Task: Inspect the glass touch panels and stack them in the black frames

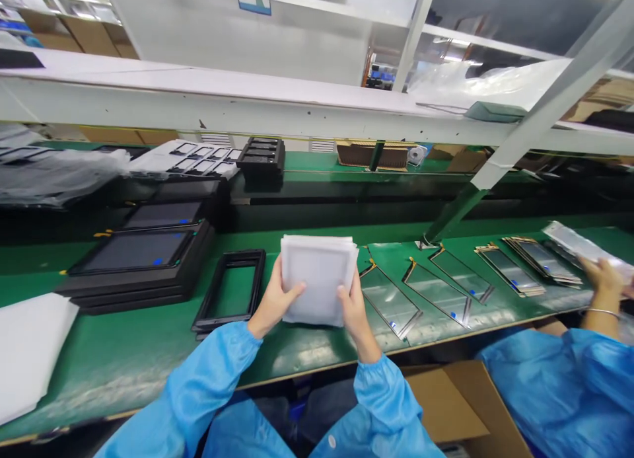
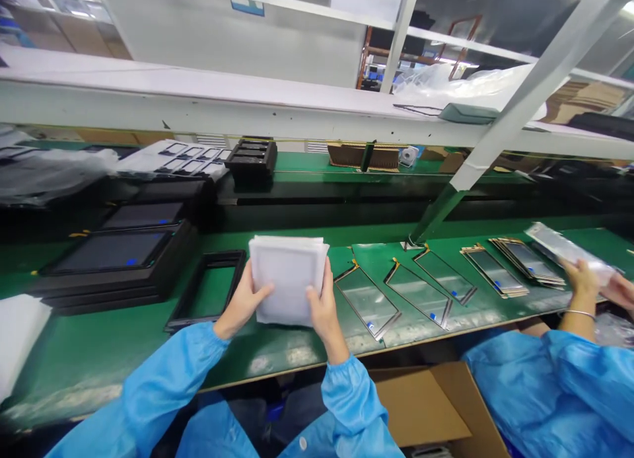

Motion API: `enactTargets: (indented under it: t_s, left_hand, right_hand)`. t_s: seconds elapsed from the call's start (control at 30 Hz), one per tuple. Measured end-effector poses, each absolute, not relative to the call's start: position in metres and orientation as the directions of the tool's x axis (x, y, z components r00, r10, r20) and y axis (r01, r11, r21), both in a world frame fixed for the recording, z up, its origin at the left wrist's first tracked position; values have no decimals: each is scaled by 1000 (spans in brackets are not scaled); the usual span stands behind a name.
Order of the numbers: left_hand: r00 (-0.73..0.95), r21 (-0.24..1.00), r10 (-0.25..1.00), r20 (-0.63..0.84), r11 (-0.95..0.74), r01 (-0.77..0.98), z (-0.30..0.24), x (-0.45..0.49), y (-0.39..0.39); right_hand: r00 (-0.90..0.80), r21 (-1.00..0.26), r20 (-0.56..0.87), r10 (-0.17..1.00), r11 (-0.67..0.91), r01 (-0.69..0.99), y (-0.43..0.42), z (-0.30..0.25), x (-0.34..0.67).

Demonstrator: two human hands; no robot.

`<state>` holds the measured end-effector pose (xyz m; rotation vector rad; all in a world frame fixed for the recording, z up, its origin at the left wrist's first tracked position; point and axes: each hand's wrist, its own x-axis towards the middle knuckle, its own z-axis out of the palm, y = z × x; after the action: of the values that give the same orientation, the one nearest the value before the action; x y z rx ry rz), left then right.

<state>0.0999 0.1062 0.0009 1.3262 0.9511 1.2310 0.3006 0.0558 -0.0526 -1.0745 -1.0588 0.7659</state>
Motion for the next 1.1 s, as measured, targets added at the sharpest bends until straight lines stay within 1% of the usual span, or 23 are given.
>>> enactTargets:
  t_s: [0.17,0.27,0.37,0.5,0.63,0.73,0.83,0.9,0.97,1.1]
  left_hand:
    - [147,938,942,303,-267,-223,17,94,92]
    - [111,910,932,345,-303,-285,21,94,81]
    - [76,913,947,311,-276,-301,25,95,70]
    - [47,953,978,201,-184,-242,27,95,61]
    - [16,959,982,188,-180,-218,32,93,65]
    - [-8,961,981,192,-190,-203,38,91,69]
    - [-11,960,981,194,-193,-201,39,90,71]
    - [2,958,980,197,-192,-215,35,92,71]
    - [-3,945,980,200,-194,-263,28,95,71]
    - [-86,918,977,194,-211,-336,15,100,76]
  right_hand:
    - [365,-898,342,866,415,-145,43,-29,290]
    - [423,-870,349,836,457,-187,38,-16,290]
    - [445,-872,323,835,446,-202,36,-1,294]
    - [429,-904,286,857,390,-176,35,15,298]
    - [451,-897,319,834,419,-139,33,24,298]
    - [376,-888,359,854,436,-143,31,26,303]
    - [291,-900,372,881,419,-121,27,24,307]
    - [319,-909,367,874,410,-78,26,24,306]
    - [393,-913,356,848,405,-45,27,24,301]
    - [499,-920,325,803,391,-30,35,33,290]
